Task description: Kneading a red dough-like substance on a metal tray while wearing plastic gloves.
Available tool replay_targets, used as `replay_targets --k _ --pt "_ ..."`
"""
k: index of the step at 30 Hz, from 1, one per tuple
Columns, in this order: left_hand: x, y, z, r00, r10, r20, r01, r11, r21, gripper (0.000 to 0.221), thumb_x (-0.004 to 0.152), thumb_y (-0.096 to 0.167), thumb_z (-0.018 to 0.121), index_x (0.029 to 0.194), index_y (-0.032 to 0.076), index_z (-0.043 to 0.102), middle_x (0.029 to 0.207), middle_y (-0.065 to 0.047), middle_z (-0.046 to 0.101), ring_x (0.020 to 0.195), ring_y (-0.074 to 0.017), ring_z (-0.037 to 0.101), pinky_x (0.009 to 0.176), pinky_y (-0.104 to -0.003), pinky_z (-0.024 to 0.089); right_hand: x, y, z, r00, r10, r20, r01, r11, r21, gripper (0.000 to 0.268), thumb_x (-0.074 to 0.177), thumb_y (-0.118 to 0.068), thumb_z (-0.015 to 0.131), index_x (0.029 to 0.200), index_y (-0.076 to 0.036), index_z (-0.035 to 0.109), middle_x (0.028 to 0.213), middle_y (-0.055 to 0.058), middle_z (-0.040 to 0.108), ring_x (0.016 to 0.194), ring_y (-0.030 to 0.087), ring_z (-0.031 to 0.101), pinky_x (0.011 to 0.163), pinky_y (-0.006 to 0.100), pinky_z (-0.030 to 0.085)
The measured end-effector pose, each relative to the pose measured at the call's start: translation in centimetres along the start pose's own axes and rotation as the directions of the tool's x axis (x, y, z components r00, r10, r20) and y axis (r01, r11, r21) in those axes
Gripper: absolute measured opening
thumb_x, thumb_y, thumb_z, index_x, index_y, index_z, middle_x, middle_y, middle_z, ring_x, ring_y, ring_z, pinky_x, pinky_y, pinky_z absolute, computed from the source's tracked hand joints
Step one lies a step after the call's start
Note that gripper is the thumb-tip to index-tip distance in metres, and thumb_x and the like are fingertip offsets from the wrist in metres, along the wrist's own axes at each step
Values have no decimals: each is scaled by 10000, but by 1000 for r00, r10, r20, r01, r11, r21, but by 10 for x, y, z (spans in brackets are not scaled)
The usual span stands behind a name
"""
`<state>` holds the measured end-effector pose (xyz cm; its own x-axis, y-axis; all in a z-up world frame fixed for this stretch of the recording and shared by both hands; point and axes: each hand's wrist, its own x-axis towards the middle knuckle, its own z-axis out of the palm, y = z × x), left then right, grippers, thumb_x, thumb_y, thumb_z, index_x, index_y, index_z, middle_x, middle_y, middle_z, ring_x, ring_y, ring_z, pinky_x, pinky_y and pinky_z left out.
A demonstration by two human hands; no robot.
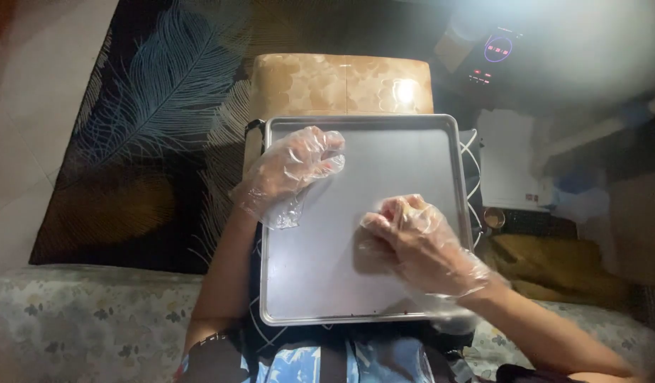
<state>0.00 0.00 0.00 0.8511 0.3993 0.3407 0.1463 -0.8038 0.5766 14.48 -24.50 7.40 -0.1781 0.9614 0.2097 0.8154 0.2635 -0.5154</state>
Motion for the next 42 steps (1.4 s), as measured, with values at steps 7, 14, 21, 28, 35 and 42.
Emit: replay_targets --k 7,14,21,28,35,42 --pt "0 -4 5 1000 1 23 0 1000 -15 269 923 347 794 1000 107 698 805 -19 618 739 -172 613 740 -288 566 9 47 35 966 -210 -149 149 928 -342 214 879 -308 693 773 -167 571 636 32 540 560 260 595 521 415 490" --pt "2 -12 15 999 39 29 -39 999 -19 269 921 351 797 1003 114 698 811 -16 619 742 -166 616 737 -275 567 23 46 19 935 -179 -305 121 972 -201 455 870 -682 614 896 -233 554 645 -71 470 569 188 576 550 355 489" --pt "4 -14 23 999 27 32 -26 999 -44 269 918 354 800 1005 120 698 816 -14 620 744 -162 618 735 -265 567 1 16 -4 969 -179 -172 138 964 -227 521 827 -508 761 1267 -252 648 893 54 619 824 301 629 780 499 509" --pt "-2 -15 29 999 25 37 -22 997 -68 270 915 358 804 1008 127 698 822 -11 621 748 -156 621 731 -253 568 27 29 28 995 -98 -26 86 953 -291 583 742 -723 710 1082 -257 632 962 72 585 940 351 616 804 483 499" --pt "0 -19 37 999 27 43 -23 996 -84 271 912 362 808 1011 134 699 828 -8 622 751 -150 624 728 -240 569 46 54 57 940 -340 -35 317 906 -281 286 839 -385 738 684 -174 622 581 30 572 551 233 608 547 419 480" --pt "1 -31 43 999 30 27 -27 995 -91 272 910 365 811 1013 140 699 832 -6 623 754 -145 626 725 -230 569 38 55 19 934 -275 -228 293 955 53 236 769 -231 751 717 -250 521 591 -101 500 540 183 585 502 330 471"
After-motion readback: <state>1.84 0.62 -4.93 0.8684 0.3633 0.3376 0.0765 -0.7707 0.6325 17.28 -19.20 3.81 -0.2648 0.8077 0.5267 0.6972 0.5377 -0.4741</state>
